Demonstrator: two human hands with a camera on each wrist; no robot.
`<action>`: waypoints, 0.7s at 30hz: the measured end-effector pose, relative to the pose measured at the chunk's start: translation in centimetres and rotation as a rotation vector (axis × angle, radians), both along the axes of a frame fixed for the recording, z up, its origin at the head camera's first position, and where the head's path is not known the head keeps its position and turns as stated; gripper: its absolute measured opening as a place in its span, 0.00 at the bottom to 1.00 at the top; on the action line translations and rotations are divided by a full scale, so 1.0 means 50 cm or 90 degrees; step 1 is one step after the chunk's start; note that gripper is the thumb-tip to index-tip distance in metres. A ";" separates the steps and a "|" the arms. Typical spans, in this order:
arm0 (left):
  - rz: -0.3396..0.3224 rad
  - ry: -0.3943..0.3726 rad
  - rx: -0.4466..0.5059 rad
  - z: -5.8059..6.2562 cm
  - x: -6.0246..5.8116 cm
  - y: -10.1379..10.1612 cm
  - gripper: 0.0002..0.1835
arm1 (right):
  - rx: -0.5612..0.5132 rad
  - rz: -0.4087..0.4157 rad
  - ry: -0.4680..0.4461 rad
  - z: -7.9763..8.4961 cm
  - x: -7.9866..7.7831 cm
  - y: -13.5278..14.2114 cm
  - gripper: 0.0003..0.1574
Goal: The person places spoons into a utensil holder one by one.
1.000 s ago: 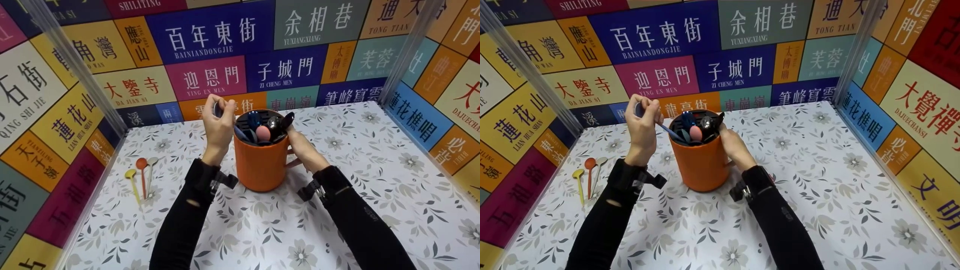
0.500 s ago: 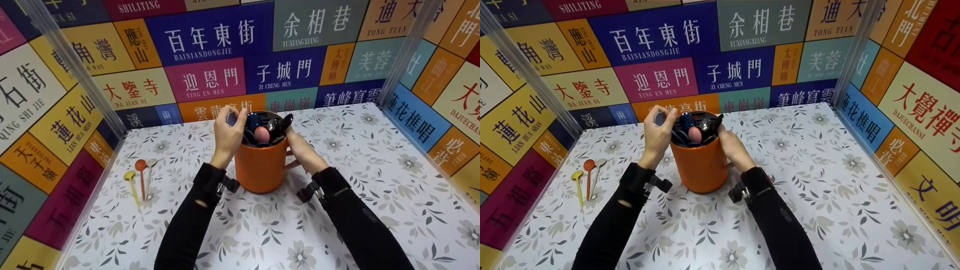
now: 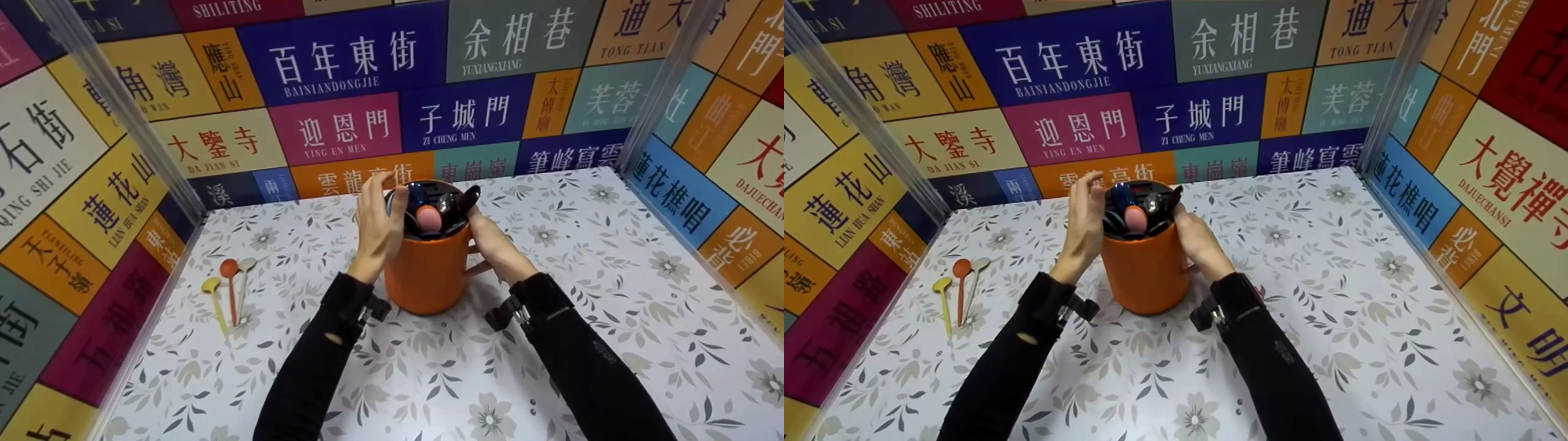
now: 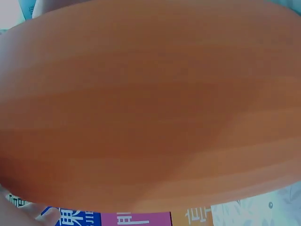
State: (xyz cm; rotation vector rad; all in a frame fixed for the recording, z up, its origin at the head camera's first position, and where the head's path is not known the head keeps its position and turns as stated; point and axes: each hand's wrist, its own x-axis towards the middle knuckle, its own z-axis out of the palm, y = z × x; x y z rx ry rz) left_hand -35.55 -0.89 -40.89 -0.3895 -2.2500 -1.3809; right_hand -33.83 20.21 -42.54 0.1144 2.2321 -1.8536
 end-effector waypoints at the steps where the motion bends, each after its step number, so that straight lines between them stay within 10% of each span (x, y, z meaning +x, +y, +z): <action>1: -0.012 -0.013 -0.003 0.001 0.002 -0.003 0.66 | 0.000 0.001 0.000 -0.001 0.000 0.000 0.64; 8: -0.071 -0.067 -0.001 0.005 0.004 -0.021 0.62 | -0.003 0.006 0.001 -0.003 0.002 -0.001 0.64; 21: -0.053 -0.107 -0.006 -0.007 -0.013 -0.049 0.66 | -0.001 0.006 -0.001 0.000 -0.001 -0.001 0.65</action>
